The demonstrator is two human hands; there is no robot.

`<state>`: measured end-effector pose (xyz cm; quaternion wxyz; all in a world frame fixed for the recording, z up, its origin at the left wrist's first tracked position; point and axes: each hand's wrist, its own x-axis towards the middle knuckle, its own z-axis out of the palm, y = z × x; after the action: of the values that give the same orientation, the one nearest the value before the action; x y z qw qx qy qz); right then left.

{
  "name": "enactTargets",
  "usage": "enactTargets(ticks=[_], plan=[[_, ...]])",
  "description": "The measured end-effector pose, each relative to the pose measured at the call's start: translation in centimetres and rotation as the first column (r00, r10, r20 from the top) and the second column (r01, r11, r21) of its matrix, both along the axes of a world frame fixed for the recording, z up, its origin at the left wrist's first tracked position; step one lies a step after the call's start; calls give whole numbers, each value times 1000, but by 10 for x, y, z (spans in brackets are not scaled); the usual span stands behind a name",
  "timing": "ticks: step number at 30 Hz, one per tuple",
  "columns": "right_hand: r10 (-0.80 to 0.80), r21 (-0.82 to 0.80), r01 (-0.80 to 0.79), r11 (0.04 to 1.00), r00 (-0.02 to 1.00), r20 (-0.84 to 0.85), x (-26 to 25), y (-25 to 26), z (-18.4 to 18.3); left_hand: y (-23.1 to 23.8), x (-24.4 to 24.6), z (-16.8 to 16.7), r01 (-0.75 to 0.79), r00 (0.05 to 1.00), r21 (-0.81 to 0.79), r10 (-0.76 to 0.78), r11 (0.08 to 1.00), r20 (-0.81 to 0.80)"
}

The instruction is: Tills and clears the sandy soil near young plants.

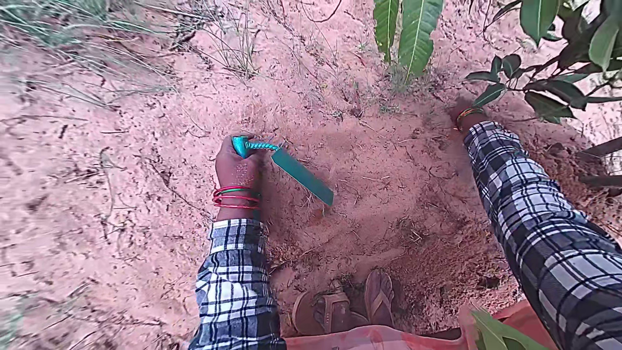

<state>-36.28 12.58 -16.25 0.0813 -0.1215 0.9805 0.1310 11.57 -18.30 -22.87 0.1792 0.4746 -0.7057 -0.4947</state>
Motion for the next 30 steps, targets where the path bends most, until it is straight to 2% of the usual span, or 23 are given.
enactTargets(ticks=[2,4,7,9,10,12,14,15,16,17,19,21,22,27,28,30], plan=[[-24,-19,23,1000,999,-43,9,5,6,-2,-4,-5,-3,999,-6,3,1000,-34],[17,-78,-23,997,997,-77,25,17,9,-5,-10,-9,-29,998,7,30,1000,-50],[49,-17,-48,999,998,42,49,13,23,-9,-12,-14,-29,998,-13,28,999,-52],[56,3,-56,998,996,72,38,12,13,-8,-12,-16,-19,998,-28,17,999,-57],[70,-46,-66,997,993,95,37,10,9,-7,-11,-17,-14,998,-33,12,999,-57],[135,-275,-89,957,979,152,55,5,16,-7,-8,-14,8,998,-41,-11,999,-59],[196,-525,-84,847,967,162,86,-1,27,-5,-3,-7,44,995,-43,-47,998,-87],[211,-584,-90,807,967,143,96,-1,27,-3,1,-4,67,992,-26,-69,997,-101],[211,-578,-109,809,971,111,99,3,26,0,5,-3,84,990,-13,-85,996,-108],[194,-506,-130,853,978,77,95,11,26,1,7,-3,99,989,-11,-99,995,-110],[121,-265,-118,957,993,-6,82,24,29,1,9,-4,101,989,-23,-103,995,-110],[59,-57,-62,996,997,-57,62,36,28,0,10,-9,80,990,-30,-83,996,-114],[21,-4,-22,1000,998,-65,53,44,27,-1,9,-13,72,991,-33,-75,997,-112],[-132,72,135,988,991,-37,17,72,31,-5,-3,-15,38,999,-77,-38,996,2],[-116,64,120,991,991,-64,20,75,31,-6,-3,-15,33,999,-86,-32,996,9],[54,15,-52,999,956,-287,47,79,27,-6,-4,-16,33,999,-93,-33,995,5]])
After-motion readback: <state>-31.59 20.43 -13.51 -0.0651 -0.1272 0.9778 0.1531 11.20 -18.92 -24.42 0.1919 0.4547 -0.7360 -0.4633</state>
